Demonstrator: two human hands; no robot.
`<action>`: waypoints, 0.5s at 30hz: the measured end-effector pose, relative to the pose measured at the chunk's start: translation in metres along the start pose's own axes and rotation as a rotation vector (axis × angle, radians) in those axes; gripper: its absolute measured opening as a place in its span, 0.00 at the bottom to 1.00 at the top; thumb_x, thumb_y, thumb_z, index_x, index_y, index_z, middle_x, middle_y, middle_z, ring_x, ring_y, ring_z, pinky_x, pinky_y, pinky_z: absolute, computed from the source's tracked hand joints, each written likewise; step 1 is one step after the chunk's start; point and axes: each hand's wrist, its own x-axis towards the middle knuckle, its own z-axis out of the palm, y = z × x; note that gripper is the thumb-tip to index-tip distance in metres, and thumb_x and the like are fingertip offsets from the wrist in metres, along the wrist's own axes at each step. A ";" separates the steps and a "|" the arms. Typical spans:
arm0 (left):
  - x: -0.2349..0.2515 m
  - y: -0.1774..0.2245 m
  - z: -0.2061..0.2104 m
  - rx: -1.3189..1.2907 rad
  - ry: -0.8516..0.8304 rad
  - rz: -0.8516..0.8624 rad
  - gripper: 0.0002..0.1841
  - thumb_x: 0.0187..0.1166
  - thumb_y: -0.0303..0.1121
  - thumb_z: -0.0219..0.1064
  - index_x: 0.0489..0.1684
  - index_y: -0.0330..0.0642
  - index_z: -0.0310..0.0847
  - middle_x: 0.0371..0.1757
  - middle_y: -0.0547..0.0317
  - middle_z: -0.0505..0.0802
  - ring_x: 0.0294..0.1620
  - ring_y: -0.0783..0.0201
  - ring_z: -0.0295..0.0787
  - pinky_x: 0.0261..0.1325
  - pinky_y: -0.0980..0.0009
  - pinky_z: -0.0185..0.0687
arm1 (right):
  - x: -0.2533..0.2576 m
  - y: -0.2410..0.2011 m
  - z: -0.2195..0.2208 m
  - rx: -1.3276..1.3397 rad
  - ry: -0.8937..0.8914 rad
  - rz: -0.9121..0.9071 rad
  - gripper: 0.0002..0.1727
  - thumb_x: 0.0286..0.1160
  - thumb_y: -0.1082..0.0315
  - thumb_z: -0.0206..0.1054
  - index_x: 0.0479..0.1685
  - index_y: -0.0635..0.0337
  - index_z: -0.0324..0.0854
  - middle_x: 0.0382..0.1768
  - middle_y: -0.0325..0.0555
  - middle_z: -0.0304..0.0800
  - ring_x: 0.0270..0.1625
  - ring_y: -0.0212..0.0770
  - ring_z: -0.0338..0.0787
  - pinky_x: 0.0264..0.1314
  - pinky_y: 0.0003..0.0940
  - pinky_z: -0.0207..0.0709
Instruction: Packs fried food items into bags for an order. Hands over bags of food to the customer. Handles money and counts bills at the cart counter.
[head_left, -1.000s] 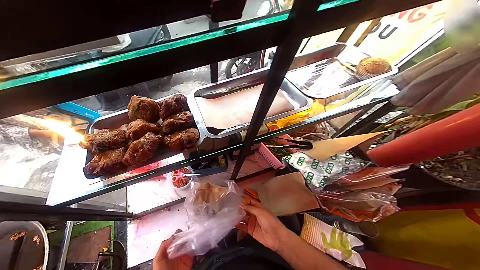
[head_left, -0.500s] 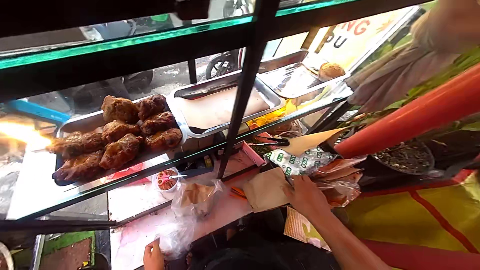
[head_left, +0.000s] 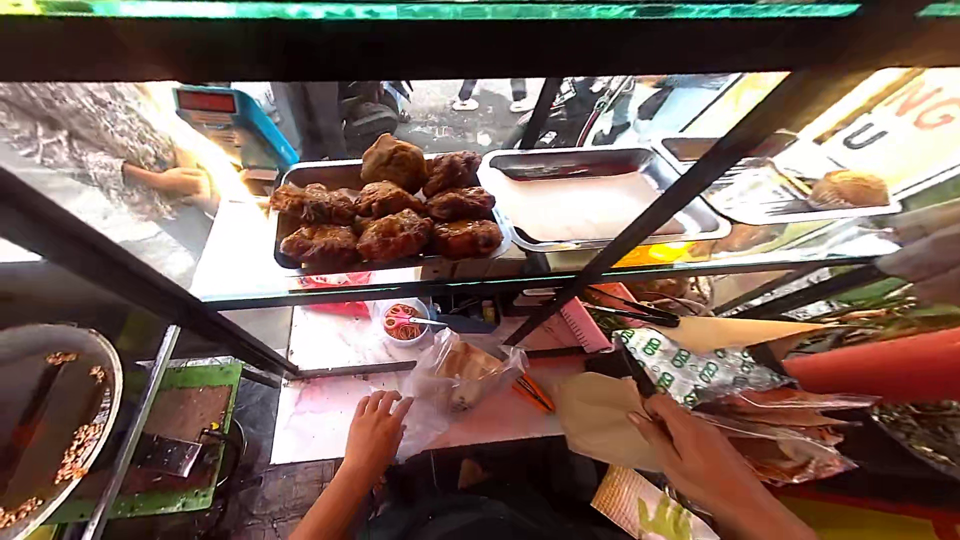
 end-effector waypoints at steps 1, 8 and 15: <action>0.003 -0.005 0.000 -0.022 -0.011 -0.056 0.15 0.76 0.38 0.71 0.60 0.57 0.90 0.58 0.57 0.94 0.64 0.50 0.88 0.70 0.46 0.79 | -0.005 -0.011 -0.014 0.012 -0.010 -0.040 0.23 0.86 0.44 0.51 0.44 0.55 0.79 0.24 0.44 0.81 0.26 0.47 0.85 0.27 0.53 0.80; -0.008 -0.034 0.009 -0.807 -0.017 -0.635 0.21 0.71 0.51 0.77 0.46 0.42 0.88 0.40 0.54 0.94 0.42 0.56 0.94 0.53 0.48 0.90 | 0.013 -0.110 -0.052 0.631 -0.211 -0.088 0.16 0.85 0.46 0.62 0.43 0.49 0.79 0.31 0.36 0.85 0.33 0.33 0.88 0.34 0.32 0.85; -0.050 -0.038 0.021 -1.549 0.054 -0.805 0.11 0.88 0.31 0.57 0.54 0.32 0.80 0.38 0.53 0.93 0.40 0.65 0.92 0.49 0.64 0.90 | 0.046 -0.212 0.078 1.270 -0.616 0.312 0.12 0.89 0.63 0.58 0.53 0.64 0.78 0.45 0.53 0.91 0.48 0.46 0.93 0.52 0.46 0.90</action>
